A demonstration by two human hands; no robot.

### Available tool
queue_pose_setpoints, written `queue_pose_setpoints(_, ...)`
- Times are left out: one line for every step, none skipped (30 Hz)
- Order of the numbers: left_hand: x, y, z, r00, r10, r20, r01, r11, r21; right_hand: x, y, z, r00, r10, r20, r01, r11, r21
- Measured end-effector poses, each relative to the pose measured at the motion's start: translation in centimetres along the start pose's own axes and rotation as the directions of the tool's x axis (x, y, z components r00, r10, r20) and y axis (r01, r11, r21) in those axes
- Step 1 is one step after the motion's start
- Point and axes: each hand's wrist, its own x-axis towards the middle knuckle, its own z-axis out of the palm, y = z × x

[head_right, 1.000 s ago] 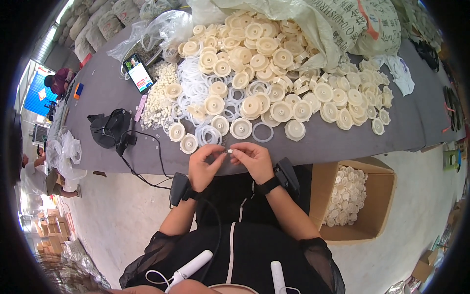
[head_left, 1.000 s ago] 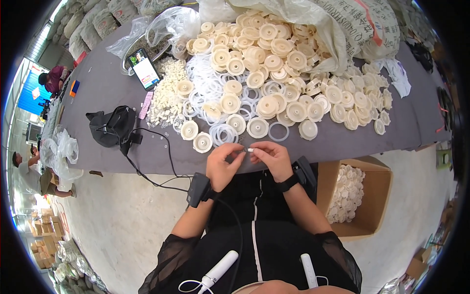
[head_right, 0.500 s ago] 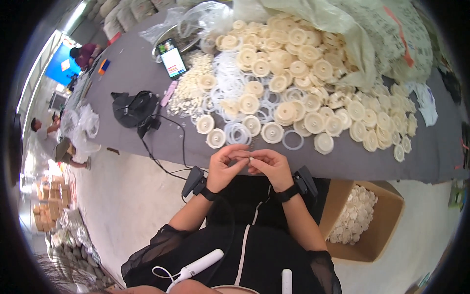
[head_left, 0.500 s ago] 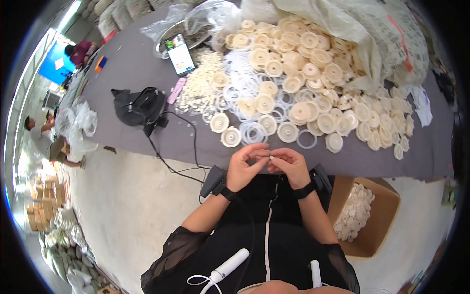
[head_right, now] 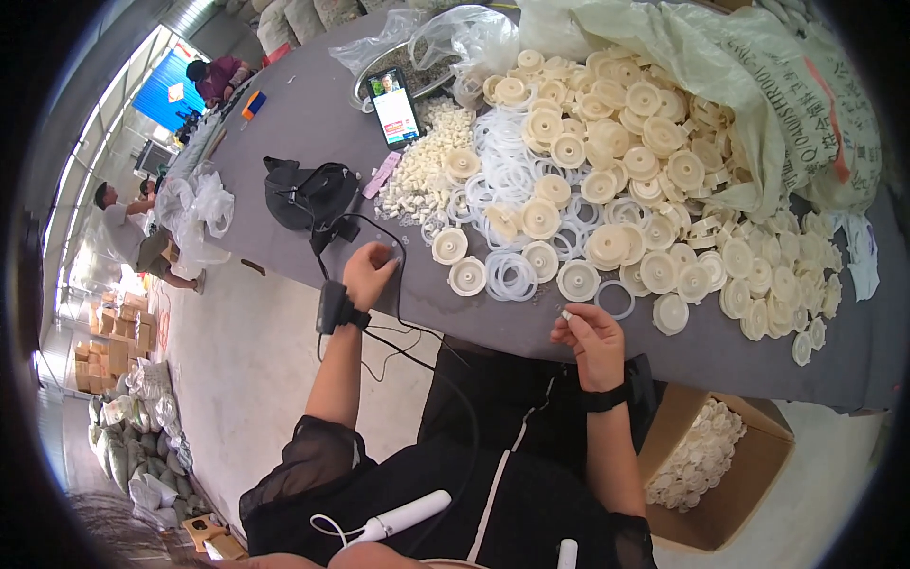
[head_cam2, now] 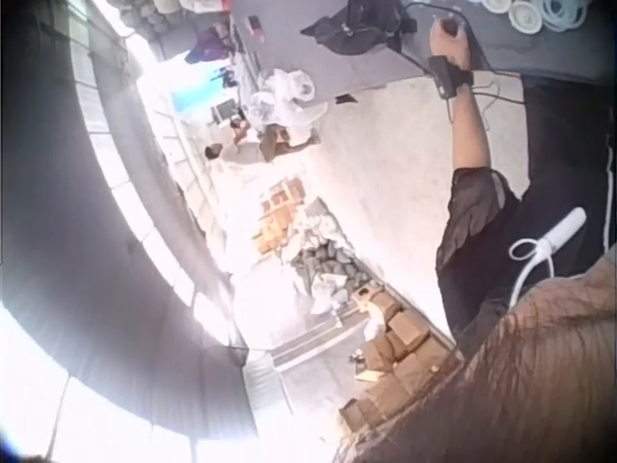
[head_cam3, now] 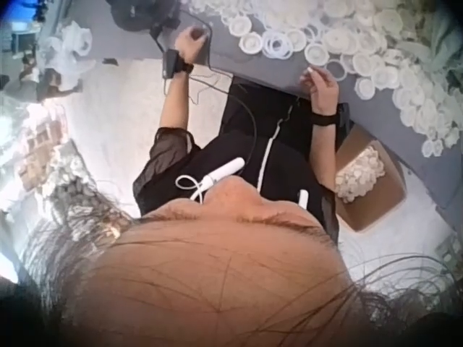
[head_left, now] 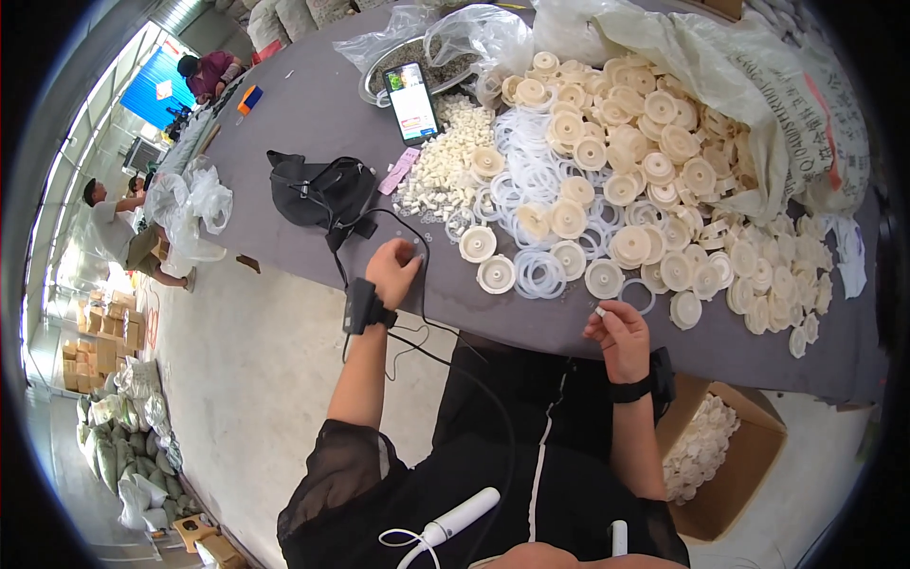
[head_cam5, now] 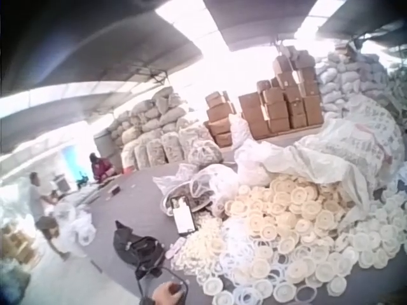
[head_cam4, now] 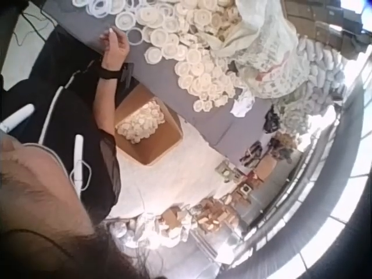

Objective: The person assembles small white plastic components by hand at a workbench, fitting together white rings and plastic caps.

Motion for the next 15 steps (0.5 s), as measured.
queue_pose_setpoints(0.8, 0.3, 0.4, 1.000, 0.021, -0.014, -0.021, 1.000, -0.016, 0.0, 0.0, 0.0, 1.000, 0.001, -0.001, -0.001, 1.000, 0.002)
queue_pose_setpoints(1.6, 0.5, 0.7, 0.999, 0.042, -0.028, -0.043, 0.999, -0.033, 0.1, -0.1, 0.1, 1.000, 0.005, 0.005, -0.005, 1.000, -0.022)
queue_pose_setpoints(2.5, 1.2, 0.7, 1.000, -0.011, 0.006, 0.012, 0.993, -0.117, 0.1, -0.2, 0.0, 1.000, 0.007, 0.010, -0.006, 0.999, -0.048)
queue_pose_setpoints(2.9, 1.3, 0.6, 1.000, -0.011, 0.007, 0.012, 0.993, -0.118, -0.1, -0.2, -0.2, 1.000, 0.007, 0.009, -0.006, 0.999, -0.049)
queue_pose_setpoints(3.1, 1.3, 0.5, 0.993, 0.066, -0.097, -0.066, 0.998, -0.003, -0.4, -0.1, -0.4, 1.000, 0.005, 0.020, -0.004, 1.000, -0.010)
queue_pose_setpoints(3.6, 1.3, 0.5, 0.969, 0.158, -0.190, -0.137, 0.983, 0.119, -0.4, 0.1, -0.6, 1.000, -0.003, 0.029, 0.002, 1.000, 0.030)
queue_pose_setpoints(3.8, 1.2, 0.8, 0.968, 0.162, -0.189, -0.142, 0.983, 0.117, -0.2, 0.2, -0.8, 1.000, -0.008, 0.027, 0.007, 1.000, 0.030)
queue_pose_setpoints(3.6, 0.9, 1.3, 0.971, 0.089, -0.220, -0.083, 0.996, 0.035, -0.1, 0.2, -0.9, 0.998, -0.022, 0.055, 0.018, 0.998, 0.061)
queue_pose_setpoints(3.1, 0.3, 1.9, 0.971, 0.013, -0.238, -0.025, 0.999, -0.047, -0.3, 0.3, -1.0, 0.996, -0.034, 0.077, 0.027, 0.995, 0.095)
queue_pose_setpoints(2.8, -0.2, 2.5, 0.965, -0.066, -0.252, 0.033, 0.991, -0.131, -0.3, 0.3, -1.0, 0.997, -0.035, 0.072, 0.029, 0.995, 0.095)
queue_pose_setpoints(2.7, -1.2, 2.7, 0.986, -0.076, -0.149, 0.036, 0.967, -0.253, -0.2, 0.3, -0.9, 0.997, -0.033, 0.076, 0.025, 0.995, 0.099)
queue_pose_setpoints(2.3, -0.9, 2.9, 0.987, -0.073, -0.144, 0.035, 0.967, -0.252, -0.1, 0.3, -1.0, 0.996, -0.030, 0.079, 0.022, 0.994, 0.105)
queue_pose_setpoints(1.8, 0.1, 3.0, 0.972, -0.128, -0.198, 0.014, 0.869, -0.495, -0.1, 0.2, -1.0, 0.997, -0.032, 0.068, 0.025, 0.994, 0.103)
queue_pose_setpoints(1.3, 1.1, 3.1, 0.953, -0.197, -0.232, -0.023, 0.712, -0.702, -0.2, 0.2, -1.0, 0.997, -0.037, 0.072, 0.030, 0.994, 0.104)
queue_pose_setpoints(0.5, 1.9, 3.0, 0.910, -0.185, -0.372, -0.087, 0.791, -0.606, -0.3, 0.0, -0.9, 0.996, -0.042, 0.080, 0.034, 0.994, 0.106)
